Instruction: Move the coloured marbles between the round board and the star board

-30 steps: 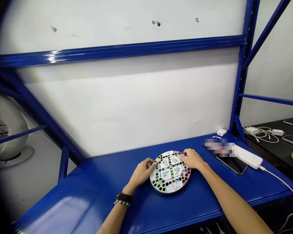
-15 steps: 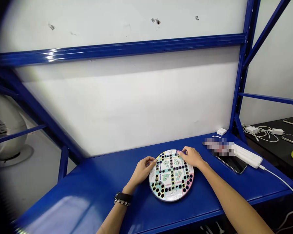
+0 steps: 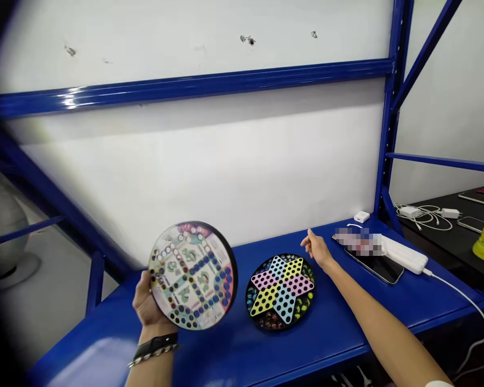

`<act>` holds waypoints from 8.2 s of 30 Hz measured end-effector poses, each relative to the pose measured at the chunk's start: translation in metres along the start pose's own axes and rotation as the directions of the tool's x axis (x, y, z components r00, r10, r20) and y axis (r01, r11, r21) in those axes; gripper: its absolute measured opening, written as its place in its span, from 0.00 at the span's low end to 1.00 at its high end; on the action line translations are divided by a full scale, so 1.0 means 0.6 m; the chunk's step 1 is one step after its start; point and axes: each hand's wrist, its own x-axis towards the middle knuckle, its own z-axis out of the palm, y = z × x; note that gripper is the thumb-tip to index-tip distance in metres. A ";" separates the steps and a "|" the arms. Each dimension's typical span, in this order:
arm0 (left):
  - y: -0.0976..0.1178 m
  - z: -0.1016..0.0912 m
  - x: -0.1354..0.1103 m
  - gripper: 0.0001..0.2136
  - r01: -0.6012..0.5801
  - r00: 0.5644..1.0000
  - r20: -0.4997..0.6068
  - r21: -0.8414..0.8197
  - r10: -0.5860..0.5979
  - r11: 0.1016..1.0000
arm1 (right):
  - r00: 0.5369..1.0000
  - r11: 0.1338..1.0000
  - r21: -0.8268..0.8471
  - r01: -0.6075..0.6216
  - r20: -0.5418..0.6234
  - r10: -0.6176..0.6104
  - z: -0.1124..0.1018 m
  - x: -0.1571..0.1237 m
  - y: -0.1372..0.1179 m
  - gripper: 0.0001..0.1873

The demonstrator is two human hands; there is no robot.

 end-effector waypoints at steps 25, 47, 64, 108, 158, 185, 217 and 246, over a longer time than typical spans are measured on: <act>-0.017 0.062 -0.082 0.10 -0.326 0.758 0.393 0.920 -0.521 0.219 | 0.979 0.829 -0.524 0.195 0.158 -0.131 0.014 -0.031 0.000 0.22; -0.110 0.090 -0.152 0.17 -0.713 0.699 0.579 0.612 -0.420 -0.342 | 0.960 0.664 -0.699 0.265 0.259 -0.110 0.018 -0.043 -0.005 0.11; -0.115 0.082 -0.139 0.14 -0.683 0.672 0.530 0.714 -0.518 -0.155 | 0.953 0.649 -0.706 0.284 0.282 -0.110 0.016 -0.042 -0.006 0.10; -0.136 0.066 -0.125 0.21 -0.587 0.753 0.503 0.804 -0.424 -0.089 | 0.945 0.655 -0.696 0.295 0.315 -0.090 0.020 -0.047 -0.011 0.11; -0.183 0.137 -0.045 0.14 -0.733 0.662 0.553 0.618 -0.506 -0.284 | 0.939 0.640 -0.702 0.312 0.330 -0.096 0.019 -0.051 -0.017 0.07; -0.190 0.133 -0.036 0.19 -0.637 0.736 0.502 0.740 -0.455 -0.215 | 0.937 0.648 -0.696 0.310 0.339 -0.085 0.017 -0.050 -0.017 0.08; -0.161 0.104 -0.033 0.16 -0.656 0.710 0.457 0.705 -0.536 -0.268 | 0.933 0.636 -0.703 0.320 0.349 -0.083 0.017 -0.050 -0.017 0.08; -0.127 0.071 -0.011 0.20 -0.495 0.861 0.471 0.863 -0.195 -0.103 | 0.961 0.639 -0.717 0.277 0.205 -0.187 0.011 -0.042 -0.007 0.11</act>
